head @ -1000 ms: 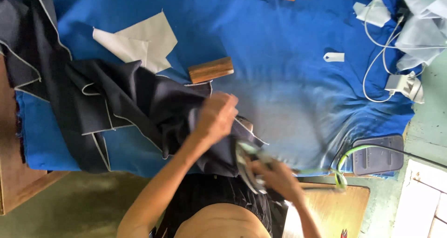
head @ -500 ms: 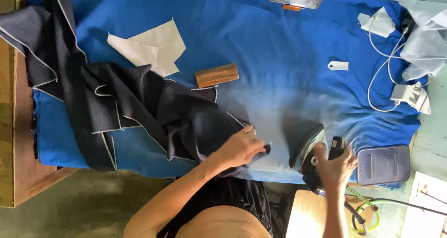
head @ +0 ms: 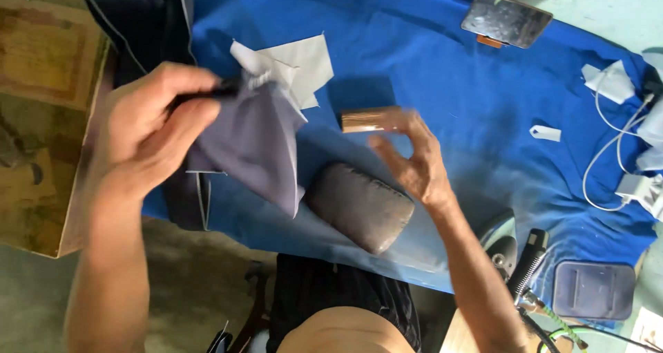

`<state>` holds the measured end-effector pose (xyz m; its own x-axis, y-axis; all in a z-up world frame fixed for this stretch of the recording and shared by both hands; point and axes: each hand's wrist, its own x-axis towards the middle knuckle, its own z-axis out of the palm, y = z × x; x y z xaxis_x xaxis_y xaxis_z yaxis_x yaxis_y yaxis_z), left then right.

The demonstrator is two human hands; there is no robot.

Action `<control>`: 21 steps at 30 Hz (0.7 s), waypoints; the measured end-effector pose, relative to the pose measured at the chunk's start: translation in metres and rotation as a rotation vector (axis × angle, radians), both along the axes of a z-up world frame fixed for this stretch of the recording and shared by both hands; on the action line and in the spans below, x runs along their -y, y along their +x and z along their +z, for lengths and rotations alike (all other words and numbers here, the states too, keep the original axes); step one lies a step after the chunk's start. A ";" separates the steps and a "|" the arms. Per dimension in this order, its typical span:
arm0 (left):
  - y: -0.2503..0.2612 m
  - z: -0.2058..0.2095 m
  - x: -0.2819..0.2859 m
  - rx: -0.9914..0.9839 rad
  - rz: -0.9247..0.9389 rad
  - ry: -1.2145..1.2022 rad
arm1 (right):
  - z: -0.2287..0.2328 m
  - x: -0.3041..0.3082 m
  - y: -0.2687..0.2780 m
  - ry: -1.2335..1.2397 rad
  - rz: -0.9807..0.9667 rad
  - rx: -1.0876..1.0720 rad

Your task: Ironing and pressing seams of fabric pieces using a steam iron and a wooden clapper.

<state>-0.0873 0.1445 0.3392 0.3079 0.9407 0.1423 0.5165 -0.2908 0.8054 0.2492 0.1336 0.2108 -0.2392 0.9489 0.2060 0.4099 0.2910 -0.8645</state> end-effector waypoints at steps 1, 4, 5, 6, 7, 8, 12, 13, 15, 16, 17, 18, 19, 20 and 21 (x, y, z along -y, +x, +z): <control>-0.007 -0.006 0.000 -0.003 0.004 0.002 | 0.008 -0.005 -0.011 0.002 0.004 -0.003; -0.015 -0.018 0.010 0.232 -0.254 0.007 | 0.011 -0.021 -0.041 -0.109 0.256 -0.086; -0.010 -0.016 0.017 0.438 -0.352 -0.117 | -0.002 -0.027 -0.051 -0.176 0.336 -0.141; -0.004 -0.015 0.021 0.645 -0.454 -0.242 | -0.015 -0.033 -0.059 -0.243 0.409 -0.196; 0.004 -0.008 0.025 0.644 -0.448 -0.238 | -0.029 -0.033 -0.068 -0.241 0.417 -0.195; 0.013 -0.003 0.028 0.780 -0.425 -0.215 | -0.042 -0.034 -0.077 -0.392 0.548 -0.327; 0.004 -0.008 0.041 0.884 -0.014 -0.210 | -0.073 -0.023 -0.096 -0.579 0.825 -0.616; -0.007 -0.017 0.029 0.882 -0.016 -0.206 | -0.087 -0.022 -0.093 -0.574 0.827 -0.616; -0.030 -0.037 0.007 0.474 0.283 -0.132 | -0.117 -0.017 -0.087 -0.668 0.349 -0.741; -0.037 -0.040 0.005 0.476 0.289 -0.139 | -0.103 -0.031 -0.072 -0.678 0.349 -0.739; -0.045 -0.043 0.002 0.540 0.276 -0.072 | -0.090 -0.045 -0.058 -0.384 0.493 -0.910; -0.052 -0.045 -0.004 0.605 0.259 0.006 | -0.076 -0.065 -0.044 -0.063 0.624 -1.065; -0.069 -0.059 0.021 0.608 0.261 0.010 | -0.038 -0.059 -0.030 -0.062 0.628 -1.062; -0.085 -0.073 0.046 0.470 0.274 0.003 | 0.000 -0.051 -0.016 -0.061 0.563 -0.706; -0.102 -0.087 0.071 0.331 0.286 -0.005 | 0.037 -0.044 -0.002 -0.061 0.489 -0.352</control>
